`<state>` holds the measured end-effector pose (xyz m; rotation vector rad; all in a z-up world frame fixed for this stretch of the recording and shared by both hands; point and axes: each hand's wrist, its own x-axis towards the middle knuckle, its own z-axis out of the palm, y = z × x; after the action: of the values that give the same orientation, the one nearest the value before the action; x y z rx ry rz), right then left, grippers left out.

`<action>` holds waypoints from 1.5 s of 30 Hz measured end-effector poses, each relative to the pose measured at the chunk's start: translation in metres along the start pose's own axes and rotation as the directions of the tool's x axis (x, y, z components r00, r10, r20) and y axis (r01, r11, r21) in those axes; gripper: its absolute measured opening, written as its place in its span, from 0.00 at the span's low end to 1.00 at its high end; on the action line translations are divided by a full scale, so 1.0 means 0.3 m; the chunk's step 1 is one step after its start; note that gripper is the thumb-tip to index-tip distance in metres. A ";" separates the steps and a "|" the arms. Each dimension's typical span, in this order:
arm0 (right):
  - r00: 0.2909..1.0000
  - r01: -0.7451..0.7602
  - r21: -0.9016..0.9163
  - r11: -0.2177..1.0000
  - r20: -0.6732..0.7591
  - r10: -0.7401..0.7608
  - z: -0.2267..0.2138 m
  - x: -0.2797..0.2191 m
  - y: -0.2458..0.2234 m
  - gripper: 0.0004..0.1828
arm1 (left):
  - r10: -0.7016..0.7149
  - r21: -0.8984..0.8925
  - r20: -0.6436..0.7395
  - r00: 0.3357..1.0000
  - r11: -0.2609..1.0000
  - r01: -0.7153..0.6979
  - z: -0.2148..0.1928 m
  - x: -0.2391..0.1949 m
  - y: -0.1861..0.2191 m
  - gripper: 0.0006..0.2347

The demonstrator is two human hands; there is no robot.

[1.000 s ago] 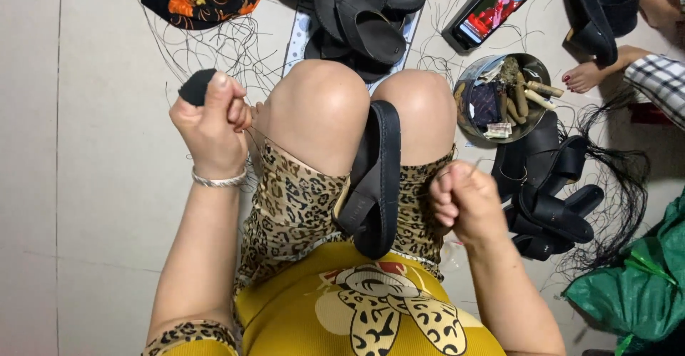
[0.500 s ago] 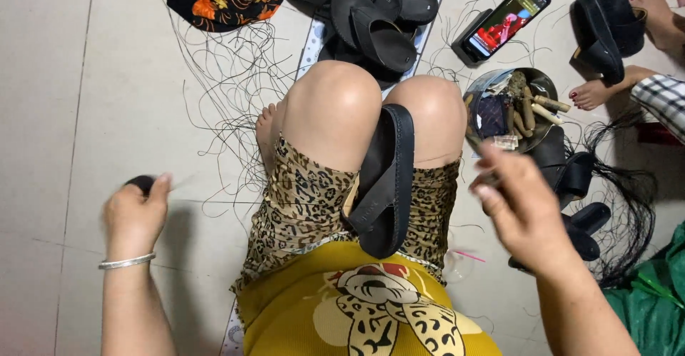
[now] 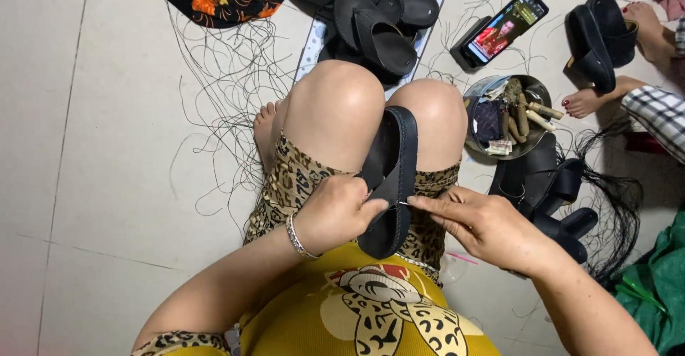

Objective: The person sits on the floor and sews a black slipper using a needle and thread. They hold the slipper between their legs and repeatedly push the needle through the sole and upper, pulling the thread tight. Other shoes and a smartphone are visible on the floor nearby.

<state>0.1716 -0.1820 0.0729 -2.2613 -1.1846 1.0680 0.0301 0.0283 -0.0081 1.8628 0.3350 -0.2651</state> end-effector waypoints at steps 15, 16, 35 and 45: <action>0.987 -0.031 -0.172 0.985 0.150 0.057 -0.049 0.036 0.019 0.23 | 0.670 0.518 -0.263 0.694 0.705 -0.484 0.068 0.016 -0.032 0.12; 0.984 -0.030 -0.152 0.988 0.167 0.056 -0.052 0.039 0.024 0.24 | 0.662 0.500 -0.252 0.706 0.714 -0.491 0.064 0.016 -0.031 0.12; 0.985 0.104 -0.298 0.949 0.165 -0.056 0.008 0.122 -0.043 0.08 | 0.694 0.647 -0.192 0.694 0.621 -0.442 -0.044 0.025 0.076 0.11; 0.973 0.192 -0.500 0.844 -0.019 -0.232 0.035 0.084 -0.059 0.06 | 0.621 0.351 -0.091 0.778 0.751 -0.559 -0.045 -0.061 0.142 0.08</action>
<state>0.1631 -0.1514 0.0656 -2.4230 -1.7927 0.6277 0.0285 0.0269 0.0402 2.2057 -0.1946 0.3389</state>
